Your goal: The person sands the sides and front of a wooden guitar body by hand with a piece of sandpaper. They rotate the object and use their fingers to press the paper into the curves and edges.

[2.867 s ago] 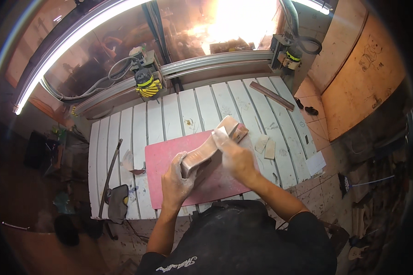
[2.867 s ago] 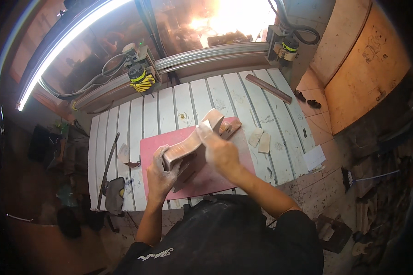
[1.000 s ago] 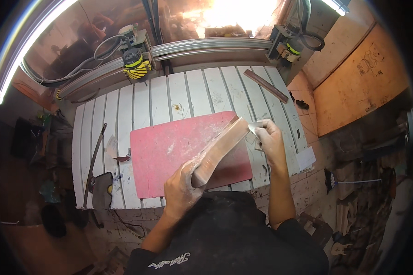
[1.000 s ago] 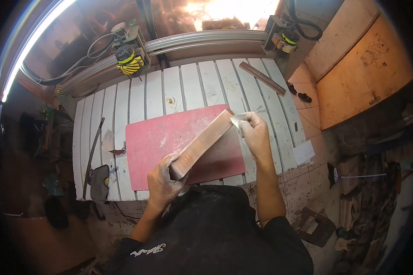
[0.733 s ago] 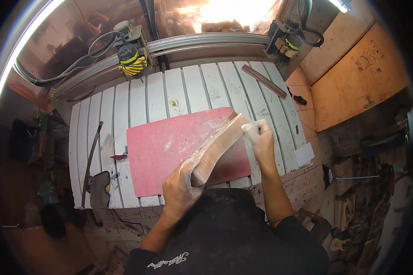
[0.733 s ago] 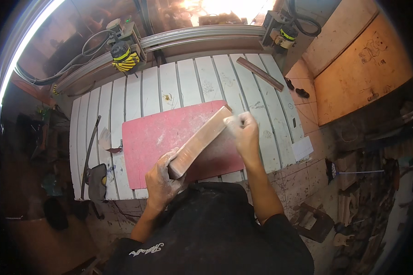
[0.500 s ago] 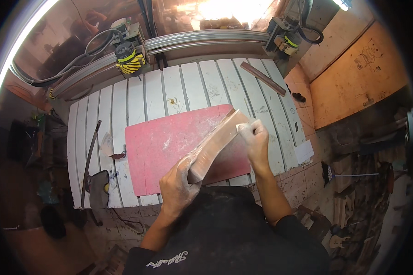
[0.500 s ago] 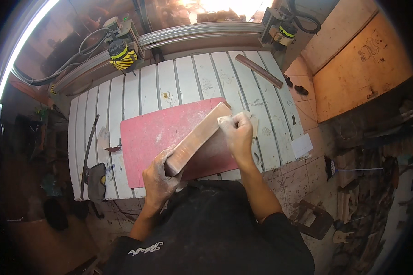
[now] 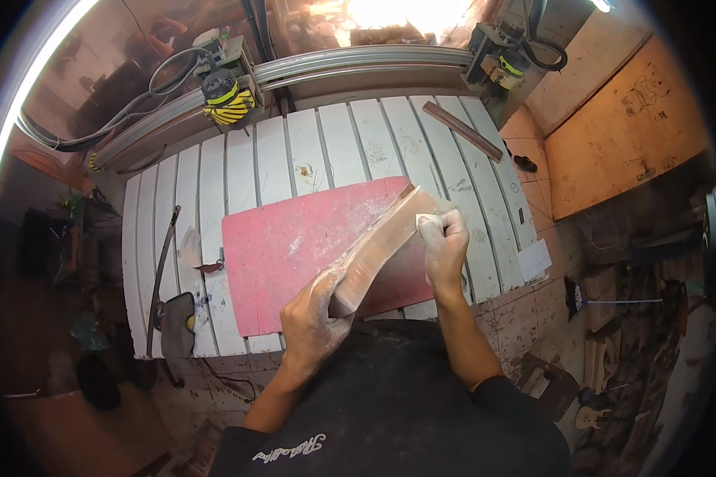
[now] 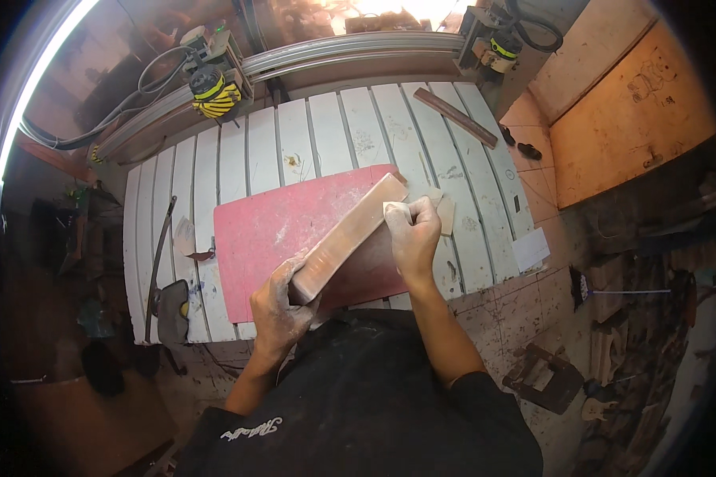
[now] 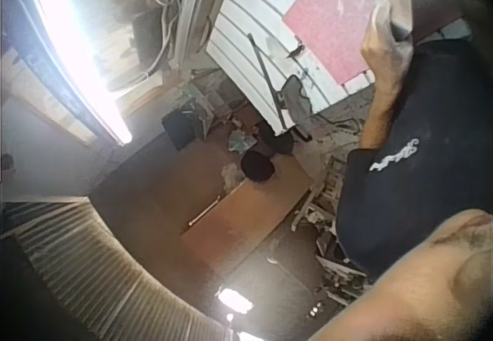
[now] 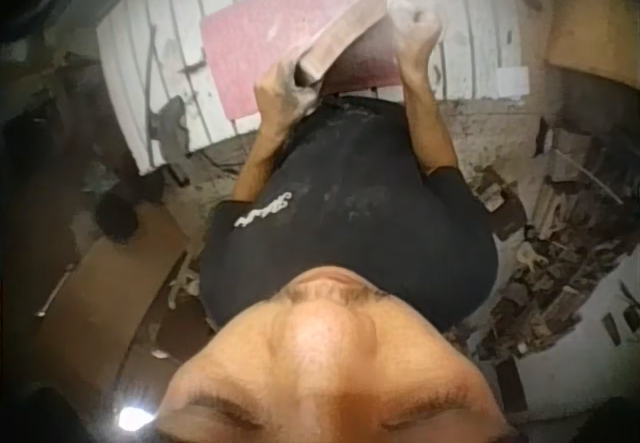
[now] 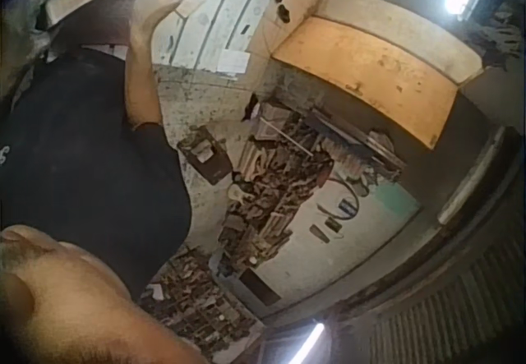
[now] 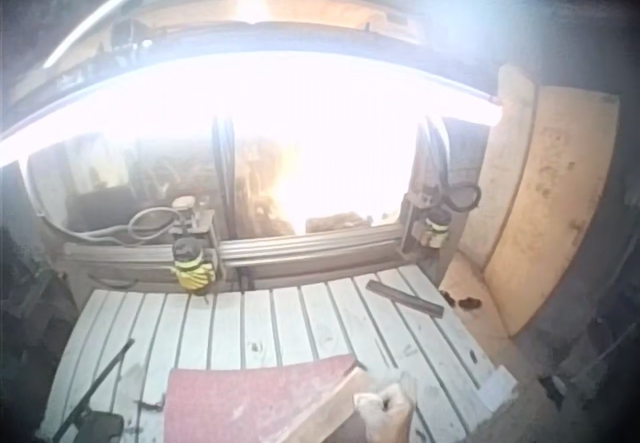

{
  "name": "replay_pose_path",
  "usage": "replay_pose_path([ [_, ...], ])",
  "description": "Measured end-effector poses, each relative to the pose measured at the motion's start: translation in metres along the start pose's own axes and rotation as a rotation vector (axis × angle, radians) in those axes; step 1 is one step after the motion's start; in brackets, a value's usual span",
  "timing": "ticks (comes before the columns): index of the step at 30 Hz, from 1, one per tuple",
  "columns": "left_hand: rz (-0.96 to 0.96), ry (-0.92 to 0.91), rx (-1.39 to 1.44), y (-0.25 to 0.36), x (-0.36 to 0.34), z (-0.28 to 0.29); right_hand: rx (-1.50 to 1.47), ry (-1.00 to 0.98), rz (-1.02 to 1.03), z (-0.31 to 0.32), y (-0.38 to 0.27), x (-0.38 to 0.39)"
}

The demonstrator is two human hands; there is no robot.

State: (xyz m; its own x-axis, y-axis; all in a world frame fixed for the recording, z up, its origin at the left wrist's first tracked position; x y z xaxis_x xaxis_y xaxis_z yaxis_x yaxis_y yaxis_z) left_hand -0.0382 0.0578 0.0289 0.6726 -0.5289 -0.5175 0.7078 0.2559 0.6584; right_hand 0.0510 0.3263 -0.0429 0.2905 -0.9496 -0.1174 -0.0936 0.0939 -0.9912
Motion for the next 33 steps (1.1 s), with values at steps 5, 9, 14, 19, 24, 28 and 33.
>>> replay_pose_path([
  [5,-0.012,0.028,0.011,0.003,-0.001,-0.001,-0.082,0.019,-0.079,0.004,0.010,-0.004],
  [9,0.020,0.002,0.008,0.003,0.001,-0.001,-0.114,0.006,-0.093,0.001,0.007,-0.014],
  [14,0.015,0.007,0.004,0.002,0.002,0.000,-0.034,-0.030,-0.034,-0.002,0.000,0.004],
  [19,0.003,-0.016,-0.009,0.003,0.004,-0.002,-0.110,-0.027,-0.088,-0.002,0.011,0.001],
  [24,0.011,-0.023,0.004,0.003,0.004,-0.003,-0.158,0.010,-0.162,-0.001,0.009,-0.011],
  [28,0.002,0.004,0.012,0.003,0.004,-0.002,0.000,-0.045,0.035,-0.002,0.007,0.006],
  [33,-0.009,-0.005,0.005,0.005,0.003,-0.003,-0.062,-0.047,-0.033,-0.001,0.015,0.006],
])
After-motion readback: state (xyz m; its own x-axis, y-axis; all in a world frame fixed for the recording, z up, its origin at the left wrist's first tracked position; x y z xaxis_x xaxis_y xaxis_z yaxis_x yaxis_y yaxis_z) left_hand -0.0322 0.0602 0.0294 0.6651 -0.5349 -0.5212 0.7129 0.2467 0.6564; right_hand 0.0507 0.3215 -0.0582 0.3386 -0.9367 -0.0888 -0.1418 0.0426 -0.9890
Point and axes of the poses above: each hand's wrist, its own x-axis away from the middle knuckle, its own z-axis out of the back of the hand, y = z × x, the point moved 10 cm from there along -x, towards the middle knuckle, and after that the axes turned 5 degrees about y, right-handed, at the moved point
